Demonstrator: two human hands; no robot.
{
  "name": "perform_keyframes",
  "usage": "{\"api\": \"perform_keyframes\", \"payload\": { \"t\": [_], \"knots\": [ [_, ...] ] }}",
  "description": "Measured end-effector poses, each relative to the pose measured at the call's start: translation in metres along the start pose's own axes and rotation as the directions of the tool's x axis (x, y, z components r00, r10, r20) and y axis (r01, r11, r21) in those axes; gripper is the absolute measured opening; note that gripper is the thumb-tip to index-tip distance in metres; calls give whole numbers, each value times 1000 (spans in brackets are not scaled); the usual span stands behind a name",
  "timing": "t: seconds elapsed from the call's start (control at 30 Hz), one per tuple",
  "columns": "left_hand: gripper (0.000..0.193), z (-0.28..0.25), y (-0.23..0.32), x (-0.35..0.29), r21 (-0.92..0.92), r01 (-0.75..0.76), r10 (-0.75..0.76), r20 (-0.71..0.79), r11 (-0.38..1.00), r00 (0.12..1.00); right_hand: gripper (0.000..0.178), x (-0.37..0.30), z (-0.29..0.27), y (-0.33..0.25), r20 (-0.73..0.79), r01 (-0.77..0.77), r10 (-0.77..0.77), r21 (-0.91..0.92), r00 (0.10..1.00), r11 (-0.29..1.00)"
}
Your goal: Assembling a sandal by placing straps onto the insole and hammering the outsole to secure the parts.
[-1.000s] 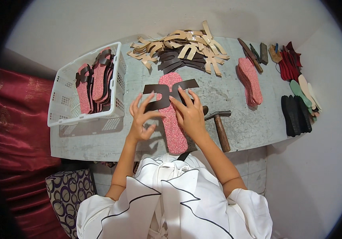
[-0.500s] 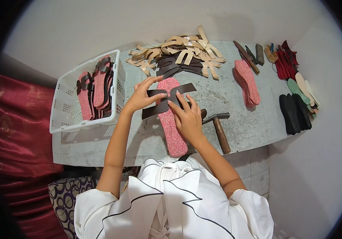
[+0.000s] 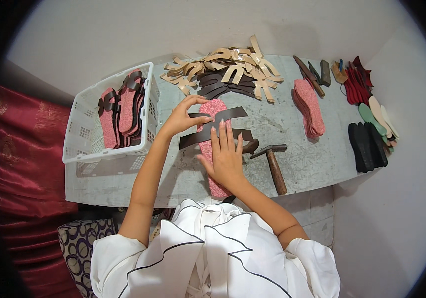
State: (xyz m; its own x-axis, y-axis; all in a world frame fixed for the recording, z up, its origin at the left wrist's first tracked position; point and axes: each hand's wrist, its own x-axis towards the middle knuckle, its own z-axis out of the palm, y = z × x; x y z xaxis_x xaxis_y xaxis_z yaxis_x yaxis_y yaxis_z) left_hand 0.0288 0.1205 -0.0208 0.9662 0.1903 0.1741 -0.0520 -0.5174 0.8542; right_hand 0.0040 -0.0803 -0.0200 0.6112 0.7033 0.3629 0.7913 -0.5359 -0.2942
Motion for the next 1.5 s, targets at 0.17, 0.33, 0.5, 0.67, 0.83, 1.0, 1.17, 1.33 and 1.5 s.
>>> {"api": "perform_keyframes", "payload": {
  "t": [0.17,0.33,0.5,0.67,0.83,1.0,1.17,1.33,1.5],
  "knots": [
    [55,0,12,-6,194,-48,64,-79,980,995,83,1,-6,-10,152,-83,88,-38,984,996],
    [53,0,18,-14,186,-11,31,-103,982,994,83,1,-4,-6,117,-85,62,204,991,975],
    [38,-5,38,-19,-39,-16,14,-63,999,998,84,-1,-11,4,114,-9,-14,200,993,980],
    [30,-35,49,-20,-387,25,35,147,922,988,86,-10,-26,13,69,71,-98,318,993,945],
    [36,-63,58,-26,-157,-466,486,134,871,864,85,-7,-64,10,12,179,-197,372,980,911],
    [40,-71,100,-24,-47,-540,542,33,840,840,80,0,-81,14,31,429,-452,260,892,865],
    [37,-73,128,-34,299,-813,661,474,500,581,79,6,-94,32,85,514,-555,284,827,810],
    [25,-69,129,-46,152,-779,603,550,608,578,79,8,-98,46,136,559,-649,397,748,728],
    [20,-74,119,-35,4,-655,552,535,756,640,78,4,-93,40,194,271,-534,691,823,670]
  ]
}}
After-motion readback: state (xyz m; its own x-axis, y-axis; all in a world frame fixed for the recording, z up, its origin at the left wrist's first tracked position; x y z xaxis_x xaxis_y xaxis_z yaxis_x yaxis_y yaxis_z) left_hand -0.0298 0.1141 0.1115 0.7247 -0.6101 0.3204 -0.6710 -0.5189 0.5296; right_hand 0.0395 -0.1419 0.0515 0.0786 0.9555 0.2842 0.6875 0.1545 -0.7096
